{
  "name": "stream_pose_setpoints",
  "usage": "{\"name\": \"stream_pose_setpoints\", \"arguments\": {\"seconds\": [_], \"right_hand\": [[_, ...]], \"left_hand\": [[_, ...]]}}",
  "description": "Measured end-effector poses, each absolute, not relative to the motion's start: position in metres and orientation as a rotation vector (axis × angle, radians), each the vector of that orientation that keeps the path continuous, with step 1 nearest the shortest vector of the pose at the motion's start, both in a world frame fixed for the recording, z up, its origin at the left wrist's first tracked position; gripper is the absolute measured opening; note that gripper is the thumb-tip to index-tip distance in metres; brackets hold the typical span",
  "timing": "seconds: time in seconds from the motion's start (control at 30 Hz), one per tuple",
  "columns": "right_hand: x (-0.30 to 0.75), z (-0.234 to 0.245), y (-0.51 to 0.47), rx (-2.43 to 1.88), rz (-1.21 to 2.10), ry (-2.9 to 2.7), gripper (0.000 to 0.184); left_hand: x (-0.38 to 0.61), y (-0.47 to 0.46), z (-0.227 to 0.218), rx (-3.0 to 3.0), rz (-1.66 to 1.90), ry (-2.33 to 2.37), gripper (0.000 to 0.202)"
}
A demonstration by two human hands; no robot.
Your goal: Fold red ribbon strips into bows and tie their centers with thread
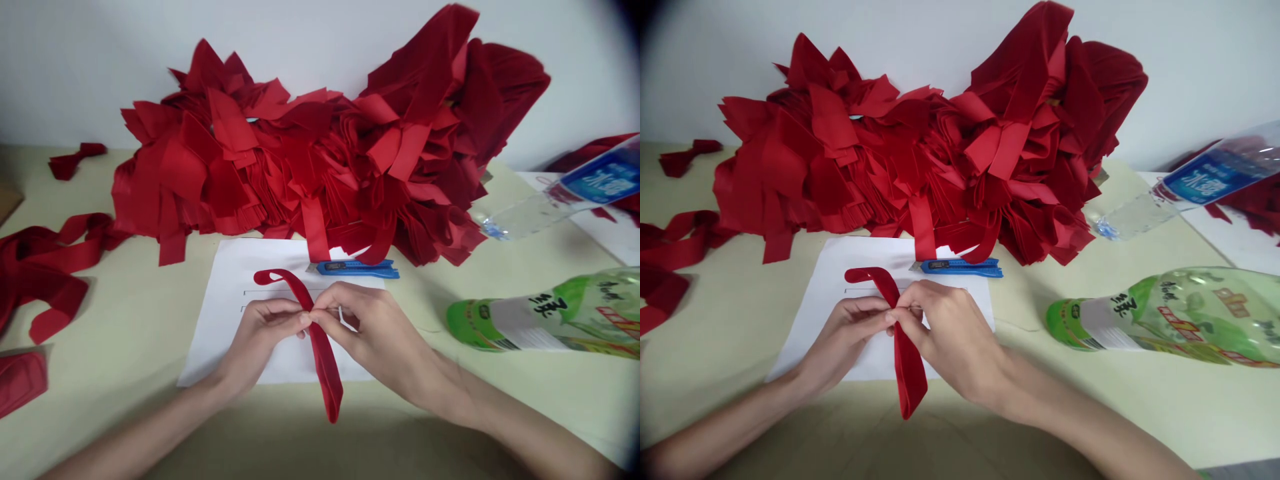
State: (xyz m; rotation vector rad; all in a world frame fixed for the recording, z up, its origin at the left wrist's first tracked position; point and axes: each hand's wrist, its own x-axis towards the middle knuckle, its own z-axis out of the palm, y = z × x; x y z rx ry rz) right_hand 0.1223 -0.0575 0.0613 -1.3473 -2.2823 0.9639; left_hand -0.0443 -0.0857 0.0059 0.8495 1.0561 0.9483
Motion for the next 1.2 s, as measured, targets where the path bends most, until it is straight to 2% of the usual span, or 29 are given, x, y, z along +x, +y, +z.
{"name": "stream_pose_setpoints", "arguments": {"seconds": [0.17, 0.4, 1.2], "right_hand": [[0.123, 0.061, -0.051, -1.333, 0.95, -2.332, 0.011], [0.126, 0.062, -0.046, -1.255, 1.0, -2.38, 0.017], [0.127, 0.061, -0.045, -1.347, 0.937, -2.557, 0.017]], "left_hand": [[-0.044, -0.085, 0.004, 0.877, 0.95, 1.076, 0.013], [-0.042, -0.082, 0.006, 0.954, 0.913, 1.084, 0.012], [-0.041, -0.083, 0.005, 1.062, 0.818, 1.098, 0.009]]}}
